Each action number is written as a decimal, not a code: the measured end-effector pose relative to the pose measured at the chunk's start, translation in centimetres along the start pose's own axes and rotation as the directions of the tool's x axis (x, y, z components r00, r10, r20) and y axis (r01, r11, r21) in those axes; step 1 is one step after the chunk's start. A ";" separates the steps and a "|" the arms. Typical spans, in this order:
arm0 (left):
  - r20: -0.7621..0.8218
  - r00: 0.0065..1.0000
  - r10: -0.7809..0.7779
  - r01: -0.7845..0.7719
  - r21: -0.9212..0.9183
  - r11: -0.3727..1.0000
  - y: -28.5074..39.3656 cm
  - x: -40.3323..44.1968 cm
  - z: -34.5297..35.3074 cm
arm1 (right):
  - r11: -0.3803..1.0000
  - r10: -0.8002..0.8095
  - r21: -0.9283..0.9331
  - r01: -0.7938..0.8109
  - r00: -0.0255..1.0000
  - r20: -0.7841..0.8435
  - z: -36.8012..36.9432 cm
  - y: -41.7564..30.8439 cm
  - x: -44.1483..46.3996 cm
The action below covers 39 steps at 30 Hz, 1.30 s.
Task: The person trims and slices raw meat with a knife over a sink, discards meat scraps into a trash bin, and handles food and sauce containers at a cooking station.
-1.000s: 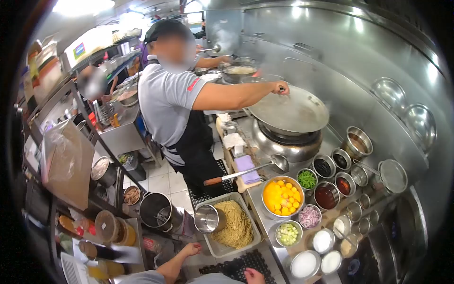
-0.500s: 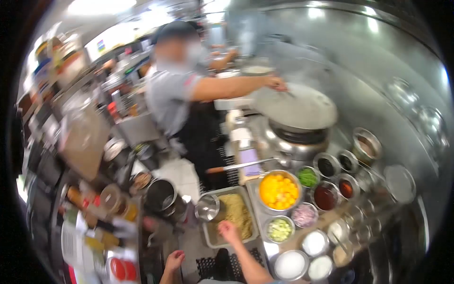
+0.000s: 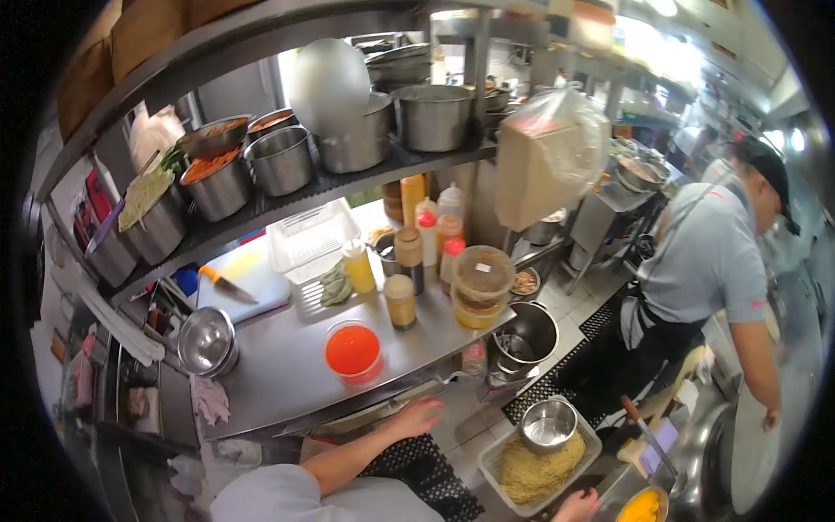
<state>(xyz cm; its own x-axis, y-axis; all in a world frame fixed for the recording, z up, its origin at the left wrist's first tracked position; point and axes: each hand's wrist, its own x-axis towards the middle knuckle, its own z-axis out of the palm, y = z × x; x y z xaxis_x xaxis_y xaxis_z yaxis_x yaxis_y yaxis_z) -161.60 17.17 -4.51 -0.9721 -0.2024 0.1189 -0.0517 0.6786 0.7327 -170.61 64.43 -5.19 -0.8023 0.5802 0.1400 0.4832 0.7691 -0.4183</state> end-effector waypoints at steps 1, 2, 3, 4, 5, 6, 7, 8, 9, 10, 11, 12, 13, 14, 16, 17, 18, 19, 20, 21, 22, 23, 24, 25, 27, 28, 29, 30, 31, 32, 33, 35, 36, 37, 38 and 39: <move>-0.034 0.999 0.010 -0.010 0.012 1.000 0.1 0.2 -0.1 | 0.993 0.099 -0.063 -0.096 0.994 0.037 -0.5 -0.8 -0.1; -0.071 0.997 0.025 -0.023 0.030 0.999 1.3 0.6 -1.0 | 0.988 0.090 -0.128 -0.085 0.995 0.034 -0.1 -0.4 0.0; -0.105 0.994 0.044 -0.038 0.056 0.998 2.1 1.0 -2.2 | 0.968 0.134 -0.209 -0.136 0.991 -0.023 1.1 0.0 0.4; -0.053 0.999 -0.002 0.004 0.040 0.999 2.7 1.2 -3.2 | 0.983 0.005 -0.183 -0.003 1.000 0.010 -0.9 -1.0 -1.3; 0.004 0.999 -0.043 0.043 0.022 0.999 3.4 1.4 -3.9 | 0.980 -0.120 -0.155 0.124 0.992 0.035 -4.2 -2.7 -3.3; 0.062 0.995 -0.082 0.082 0.002 0.997 3.6 1.7 -4.2 | 0.968 -0.215 -0.138 0.212 0.977 -0.007 -3.4 -2.2 -3.3; 0.062 0.996 -0.057 0.058 -0.022 0.998 3.0 1.6 -3.9 | 0.946 -0.308 -0.125 0.300 0.950 -0.048 -2.1 -0.8 -3.3; 0.062 0.997 -0.035 0.038 -0.045 0.998 2.3 1.3 -3.4 | 0.915 -0.398 -0.114 0.388 0.913 -0.085 -1.1 -0.3 -3.5; 0.059 0.998 -0.012 0.016 -0.067 0.998 2.0 1.1 -3.3 | 0.933 -0.358 0.012 0.359 0.932 -0.062 -0.3 -0.7 -4.0; 0.070 0.994 -0.085 0.094 -0.136 0.986 1.6 0.6 -3.2 | 0.938 -0.317 0.135 0.319 0.948 -0.036 0.4 -0.8 -4.8; 0.086 0.984 -0.155 0.170 -0.207 0.963 1.5 -0.2 -3.5 | 0.942 -0.276 0.204 0.266 0.961 0.019 -0.1 -2.3 -6.1; 0.107 0.968 -0.226 0.247 -0.279 0.928 1.5 -1.4 -3.5 | 0.941 -0.225 0.282 0.188 0.969 0.104 0.2 -2.8 -7.0; 0.069 0.959 -0.276 0.282 -0.364 0.888 1.7 -2.8 -4.0 | 0.921 -0.349 0.203 0.332 0.936 0.051 2.8 -1.0 -7.3; 0.033 0.944 -0.329 0.310 -0.438 0.844 2.3 -4.0 -5.5 | 0.963 -0.189 0.238 0.131 0.951 0.244 1.2 -3.7 -9.2; 0.053 0.843 -0.536 0.472 -0.552 0.687 3.2 -6.5 -8.8 | 0.953 -0.301 0.079 0.291 0.914 0.273 6.0 -0.7 -11.2; -0.012 0.795 -0.606 0.458 -0.644 0.613 3.6 -7.4 -10.2 | 0.953 -0.296 0.124 0.276 0.772 0.563 4.8 -2.8 -11.1; -0.070 0.750 -0.658 0.507 -0.579 0.639 4.0 -8.4 -12.2 | 0.886 -0.409 0.413 0.212 0.776 0.480 11.6 2.1 -11.6; -0.168 0.637 -0.753 0.549 -0.587 0.595 2.5 -9.1 -12.5 | 0.871 -0.428 0.457 0.181 0.738 0.522 11.9 1.3 -12.6; -0.313 0.625 -0.715 0.419 -0.638 0.646 0.3 -10.2 -12.5 | 0.853 -0.449 0.500 0.149 0.696 0.560 11.4 -1.5 -14.4; -0.362 0.557 -0.747 0.434 -0.640 0.634 -0.1 -10.4 -13.6 | 0.812 -0.522 0.564 0.149 0.617 0.589 9.6 -5.0 -15.7; -0.408 0.489 -0.771 0.449 -0.640 0.623 -0.4 -9.9 -15.1 | 0.768 -0.589 0.625 0.137 0.534 0.606 8.0 -8.4 -16.9; -0.424 0.472 -0.773 0.433 -0.653 0.622 -0.9 -9.5 -16.2 | 0.722 -0.652 0.670 0.170 0.490 0.579 8.0 -11.2 -17.7; -0.434 0.455 -0.778 0.419 -0.666 0.617 -1.6 -9.3 -17.1 | 0.677 -0.707 0.709 0.199 0.444 0.550 7.9 -13.8 -18.4; -0.440 0.438 -0.784 0.408 -0.680 0.610 -2.2 -9.3 -17.7 | 0.660 -0.727 0.730 0.179 0.399 0.559 6.6 -17.4 -19.2; -0.440 0.451 -0.777 0.347 -0.716 0.606 -3.8 -8.7 -18.8 | 0.593 -0.794 0.784 0.182 0.292 0.533 5.6 -23.7 -20.0; -0.441 0.459 -0.771 0.312 -0.733 0.605 -4.4 -8.4 -19.4 | 0.542 -0.836 0.815 0.203 0.226 0.500 6.1 -26.2 -20.3; -0.413 0.475 -0.777 0.322 -0.740 0.590 -4.9 -8.1 -20.2 | 0.552 -0.831 0.817 0.167 0.186 0.524 6.6 -28.7 -21.0; -0.384 0.490 -0.782 0.332 -0.748 0.575 -5.5 -7.8 -21.0 | 0.564 -0.824 0.815 0.132 0.146 0.547 6.9 -31.0 -22.0; -0.350 0.512 -0.784 0.344 -0.753 0.561 -6.1 -7.5 -21.5 | 0.584 -0.804 0.812 -0.019 0.121 0.581 5.9 -33.3 -23.3; -0.308 0.530 -0.790 0.355 -0.765 0.537 -6.3 -7.2 -22.0 | 0.589 -0.787 0.790 -0.170 0.103 0.608 5.0 -35.3 -24.6; -0.264 0.551 -0.792 0.366 -0.776 0.514 -6.1 -6.9 -22.5 | 0.583 -0.793 0.794 -0.170 0.094 0.602 4.7 -37.0 -25.5; -0.196 0.593 -0.781 0.450 -0.724 0.523 -6.5 -6.9 -23.3 | 0.580 -0.797 0.794 -0.180 0.078 0.599 4.6 -39.0 -27.1; -0.177 0.614 -0.769 0.507 -0.658 0.557 -7.0 -7.0 -23.6 | 0.545 -0.813 0.822 -0.166 0.134 0.567 5.5 -39.2 -27.9; -0.161 0.633 -0.758 0.555 -0.588 0.588 -7.3 -7.0 -23.6 | 0.510 -0.828 0.848 -0.147 0.185 0.530 7.0 -39.2 -28.7; -0.128 0.644 -0.755 0.542 -0.621 0.567 -7.4 -7.0 -23.6 | 0.474 -0.840 0.872 -0.124 0.232 0.490 7.9 -39.1 -29.0; -0.100 0.652 -0.751 0.525 -0.655 0.543 -7.3 -7.0 -23.6 | 0.463 -0.831 0.879 -0.113 0.291 0.475 8.2 -38.8 -28.9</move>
<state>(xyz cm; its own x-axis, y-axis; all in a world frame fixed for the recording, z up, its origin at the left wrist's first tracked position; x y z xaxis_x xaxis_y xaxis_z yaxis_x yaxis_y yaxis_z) -149.01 -3.02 5.09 -0.5725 -0.7124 -0.4060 -0.3890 -0.2000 0.8993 -169.10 15.63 -0.38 -0.8012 -0.5972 -0.0382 0.0062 0.0555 -0.9984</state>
